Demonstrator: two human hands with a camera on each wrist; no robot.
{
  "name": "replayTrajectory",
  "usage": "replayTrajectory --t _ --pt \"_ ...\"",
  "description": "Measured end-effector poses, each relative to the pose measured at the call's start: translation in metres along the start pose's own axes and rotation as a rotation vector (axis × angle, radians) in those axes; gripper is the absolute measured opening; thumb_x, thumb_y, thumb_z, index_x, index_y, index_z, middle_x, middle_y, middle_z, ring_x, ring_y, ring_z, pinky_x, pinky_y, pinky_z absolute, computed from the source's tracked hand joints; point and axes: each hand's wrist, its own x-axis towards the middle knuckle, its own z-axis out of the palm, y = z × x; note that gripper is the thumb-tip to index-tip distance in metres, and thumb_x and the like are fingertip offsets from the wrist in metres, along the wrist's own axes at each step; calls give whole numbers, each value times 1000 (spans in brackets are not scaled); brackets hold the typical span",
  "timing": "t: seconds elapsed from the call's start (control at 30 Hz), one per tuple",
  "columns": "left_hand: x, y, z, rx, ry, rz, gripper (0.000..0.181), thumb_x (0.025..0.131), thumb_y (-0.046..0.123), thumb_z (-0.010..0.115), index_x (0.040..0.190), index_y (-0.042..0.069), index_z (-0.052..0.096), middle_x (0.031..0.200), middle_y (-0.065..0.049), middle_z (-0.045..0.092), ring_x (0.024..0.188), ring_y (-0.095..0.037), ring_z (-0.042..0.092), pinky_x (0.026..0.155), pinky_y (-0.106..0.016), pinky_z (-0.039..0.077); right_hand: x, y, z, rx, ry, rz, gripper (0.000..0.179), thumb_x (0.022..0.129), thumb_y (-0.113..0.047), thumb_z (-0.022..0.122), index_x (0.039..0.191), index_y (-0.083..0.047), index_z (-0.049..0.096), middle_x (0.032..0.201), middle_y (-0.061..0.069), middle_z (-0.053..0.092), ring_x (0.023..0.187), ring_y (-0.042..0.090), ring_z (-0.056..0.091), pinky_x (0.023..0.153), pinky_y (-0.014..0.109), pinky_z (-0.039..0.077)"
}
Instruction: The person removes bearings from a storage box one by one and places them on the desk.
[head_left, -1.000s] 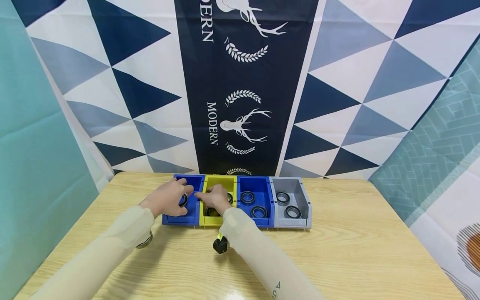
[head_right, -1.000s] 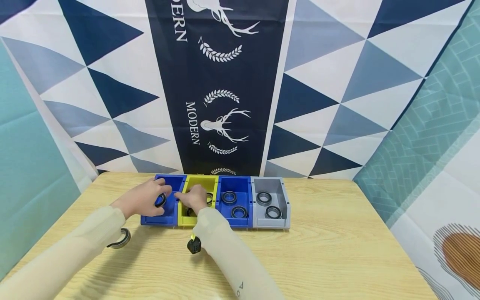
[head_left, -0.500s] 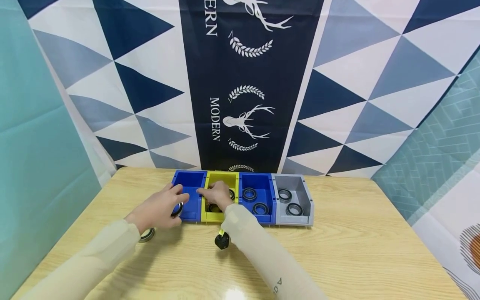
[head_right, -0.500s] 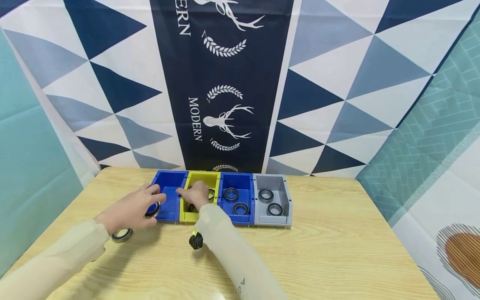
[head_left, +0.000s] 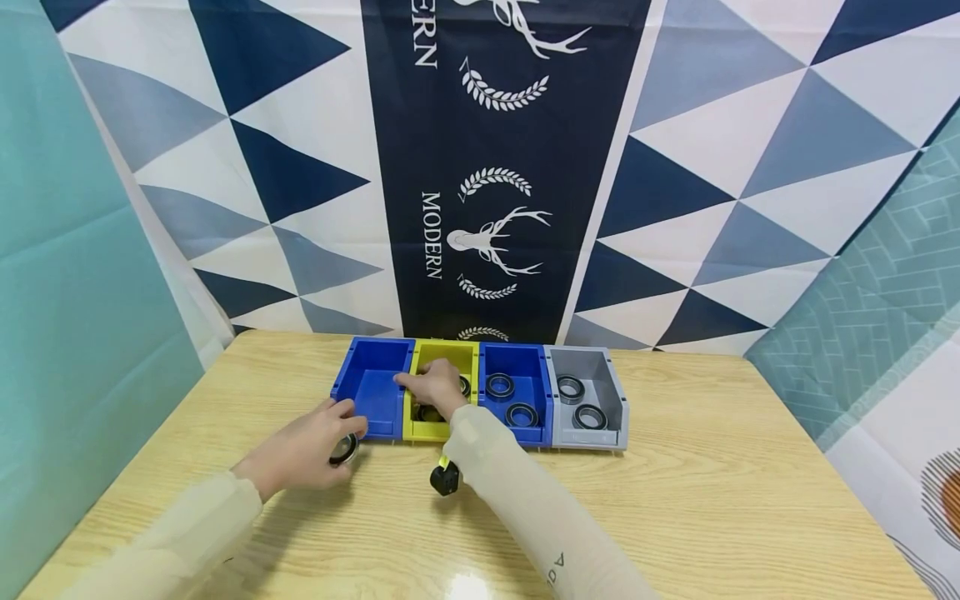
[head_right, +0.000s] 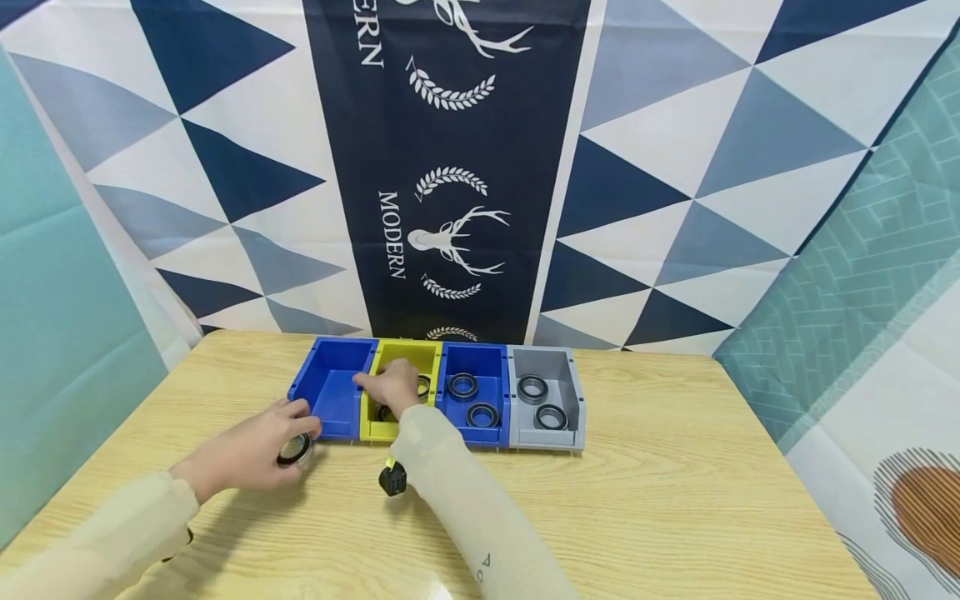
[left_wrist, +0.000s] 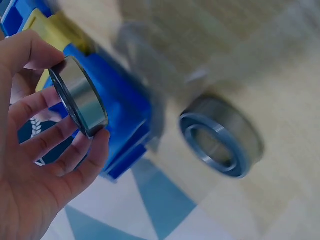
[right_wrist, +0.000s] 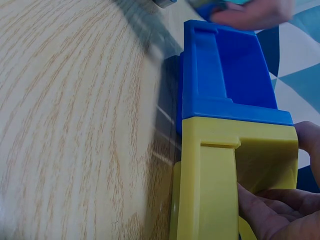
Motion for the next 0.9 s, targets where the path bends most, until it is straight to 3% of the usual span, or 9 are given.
replayTrajectory --t 0.2,0.33,0.57,0.9 --pt "-8 -6 16 -57 -27 9 37 70 23 79 102 15 63 97 3 54 84 -11 47 71 -29 49 0 1 0 -2 1 -1 33 80 -43 74 79 -10 71 64 -1 60 64 13 61 59 22 44" --pt "-12 -11 24 -65 -13 23 35 68 22 78 99 17 63 95 4 54 83 -10 46 68 -27 47 -1 1 0 10 3 1 36 79 -43 75 89 -8 73 71 1 66 66 13 63 61 23 47" --pt "-14 -14 29 -57 -4 15 32 68 19 75 97 17 62 93 5 52 80 -9 46 68 -27 47 -1 1 1 11 7 15 44 78 -44 76 101 -7 72 74 2 67 68 13 63 67 25 50" --pt "-14 -11 29 -48 -17 -9 33 69 19 75 100 17 62 95 4 54 82 -9 47 71 -31 50 1 0 1 25 0 20 39 79 -43 75 94 -8 72 67 0 61 65 13 59 61 23 46"
